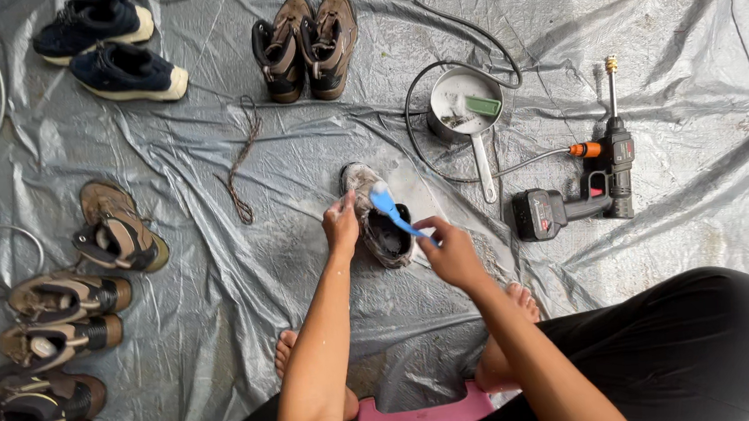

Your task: The person scrubs a hiking boot with a sponge and a toothbrush, then rinses it using a pressure washer. The person handles the boot, sponge, toothbrush, and pressure washer while sitting on a small stool.

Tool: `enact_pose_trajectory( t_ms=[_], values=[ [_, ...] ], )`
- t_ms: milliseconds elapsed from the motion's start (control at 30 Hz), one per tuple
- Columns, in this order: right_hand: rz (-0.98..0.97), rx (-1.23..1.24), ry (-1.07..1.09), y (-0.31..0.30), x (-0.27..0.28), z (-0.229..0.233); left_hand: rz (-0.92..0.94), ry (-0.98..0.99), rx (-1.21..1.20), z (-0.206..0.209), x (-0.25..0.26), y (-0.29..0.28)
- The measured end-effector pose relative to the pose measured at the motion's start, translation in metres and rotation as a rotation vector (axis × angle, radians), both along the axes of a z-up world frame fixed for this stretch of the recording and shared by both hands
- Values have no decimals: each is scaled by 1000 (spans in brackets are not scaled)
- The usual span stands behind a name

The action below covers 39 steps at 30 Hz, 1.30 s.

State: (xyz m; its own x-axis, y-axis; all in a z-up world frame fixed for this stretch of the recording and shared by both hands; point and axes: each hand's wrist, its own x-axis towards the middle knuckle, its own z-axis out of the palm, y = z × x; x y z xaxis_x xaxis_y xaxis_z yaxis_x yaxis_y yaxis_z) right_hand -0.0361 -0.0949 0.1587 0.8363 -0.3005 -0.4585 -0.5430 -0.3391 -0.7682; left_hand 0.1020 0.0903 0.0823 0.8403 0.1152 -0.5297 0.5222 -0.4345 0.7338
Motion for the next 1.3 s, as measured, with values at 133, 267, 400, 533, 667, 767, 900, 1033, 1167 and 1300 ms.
enact_pose_trajectory(
  t_ms=[133,267,400,533,667,767,900,1033,1167,1300],
  values=[
    [-17,-134,-59,29,5,-40,207,13,-282,27,-20,-15],
    [-24,-167,-116,51,9,-42,270,78,-330,-51,-16,-12],
    [119,-253,-5,41,-5,-24,363,46,-364,-99,-22,-1],
    [10,-230,-69,47,-2,-52,396,29,-429,-60,-27,-20],
    [15,-217,-43,37,-23,-46,466,-3,-474,-98,-21,-10],
    [-94,-228,-147,47,15,-38,531,44,-697,-122,-10,-28],
    [31,-177,-167,65,11,-34,602,71,-699,-173,-12,-32],
    [35,-251,-53,40,15,-41,751,105,-897,-168,-16,-39],
    [59,-263,-75,69,28,-30,828,124,-926,-244,-21,-47],
    [117,-285,-14,49,10,-16,845,136,-884,-113,-24,-30]
  ],
)
